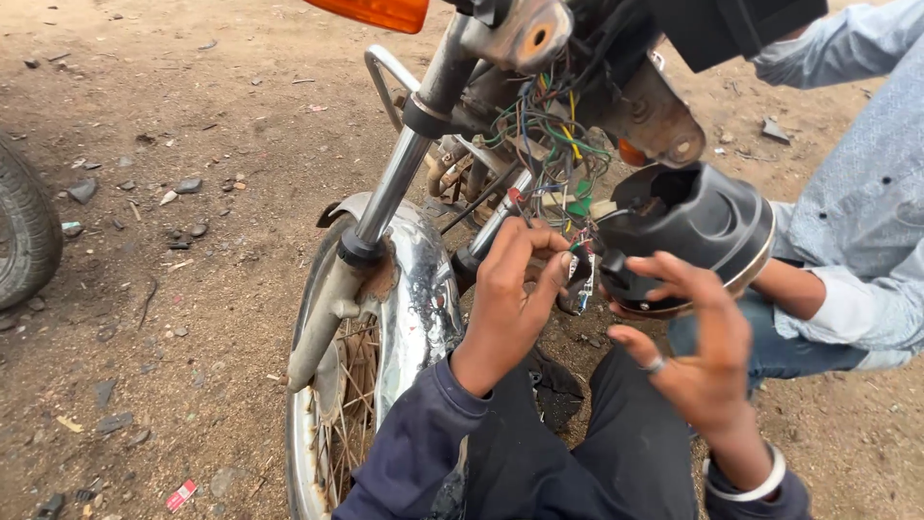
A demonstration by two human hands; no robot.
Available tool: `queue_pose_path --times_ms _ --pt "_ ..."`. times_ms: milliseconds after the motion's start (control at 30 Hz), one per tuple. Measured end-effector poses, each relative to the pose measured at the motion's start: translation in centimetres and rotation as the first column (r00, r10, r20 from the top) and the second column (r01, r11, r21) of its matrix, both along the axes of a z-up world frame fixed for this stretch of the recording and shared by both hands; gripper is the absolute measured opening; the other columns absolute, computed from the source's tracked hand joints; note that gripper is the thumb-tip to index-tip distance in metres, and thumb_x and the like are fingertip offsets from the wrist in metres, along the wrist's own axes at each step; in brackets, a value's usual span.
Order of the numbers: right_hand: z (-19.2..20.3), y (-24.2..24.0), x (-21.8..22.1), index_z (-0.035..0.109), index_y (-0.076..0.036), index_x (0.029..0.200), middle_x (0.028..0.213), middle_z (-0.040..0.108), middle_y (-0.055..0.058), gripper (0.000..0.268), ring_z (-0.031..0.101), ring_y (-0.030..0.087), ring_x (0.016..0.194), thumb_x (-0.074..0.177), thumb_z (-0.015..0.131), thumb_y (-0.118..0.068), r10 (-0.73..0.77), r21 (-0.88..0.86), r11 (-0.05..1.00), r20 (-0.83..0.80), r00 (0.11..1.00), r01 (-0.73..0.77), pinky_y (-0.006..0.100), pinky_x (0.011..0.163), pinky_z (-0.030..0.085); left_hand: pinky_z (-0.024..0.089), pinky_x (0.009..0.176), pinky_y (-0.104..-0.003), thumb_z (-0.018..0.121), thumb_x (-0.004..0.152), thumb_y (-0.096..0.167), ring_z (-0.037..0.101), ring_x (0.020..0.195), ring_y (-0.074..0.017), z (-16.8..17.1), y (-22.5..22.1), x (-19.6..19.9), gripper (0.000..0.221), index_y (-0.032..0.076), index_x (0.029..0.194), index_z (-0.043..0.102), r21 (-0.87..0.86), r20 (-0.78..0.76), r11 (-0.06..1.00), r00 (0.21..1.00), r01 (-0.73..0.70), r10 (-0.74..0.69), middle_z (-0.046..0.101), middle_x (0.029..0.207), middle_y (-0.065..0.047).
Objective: The person is repairing the electrical wiring and front headlight assembly of a motorcycle.
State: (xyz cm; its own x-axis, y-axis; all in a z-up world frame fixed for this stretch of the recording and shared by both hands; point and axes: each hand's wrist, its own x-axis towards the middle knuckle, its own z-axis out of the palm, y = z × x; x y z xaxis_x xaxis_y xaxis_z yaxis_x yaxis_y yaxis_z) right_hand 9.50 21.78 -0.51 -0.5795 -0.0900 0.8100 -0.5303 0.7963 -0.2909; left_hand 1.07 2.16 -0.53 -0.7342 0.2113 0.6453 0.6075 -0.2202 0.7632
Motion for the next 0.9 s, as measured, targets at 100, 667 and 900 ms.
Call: queue_pose_path --times_ms 100,667,900 --pt "-0.3 -2.7 -2.5 0.049 0.002 0.145 0.134 0.067 0.013 0.071 0.063 0.016 0.107 0.087 0.080 -0.028 0.169 -0.262 0.958 0.179 0.969 -0.119 0.028 0.091 0.054 0.057 0.066 -0.024 0.060 0.106 0.006 0.067 0.079 -0.0090 -0.1 -0.8 -0.1 0.010 -0.003 0.108 0.059 -0.002 0.007 0.999 0.999 0.036 -0.036 0.053 0.105 -0.005" --pt "-1.5 0.1 -6.8 0.052 -0.008 0.113 0.100 0.063 0.006 0.028 0.058 0.009 0.090 0.098 0.071 -0.020 0.770 -0.795 0.493 0.210 0.602 -0.353 0.019 0.067 0.043 0.049 0.067 -0.021 0.065 0.103 0.005 0.057 0.079 -0.0038 -1.3 -1.0 -1.5 0.012 -0.003 0.112 0.063 0.183 0.168 0.961 0.956 0.208 -0.239 0.055 0.101 0.000" --pt "-1.8 0.8 -4.6 0.069 0.004 0.114 0.101 0.066 0.015 0.017 0.066 0.023 0.096 0.107 0.065 -0.010 0.873 -0.751 0.364 0.068 0.483 -0.552 0.037 0.084 0.056 0.052 0.078 -0.021 0.064 0.104 0.005 0.060 0.093 -0.0030 -1.0 -1.5 -1.2 0.012 -0.002 0.114 0.065 0.179 0.060 0.966 0.978 0.188 -0.202 0.053 0.108 0.000"
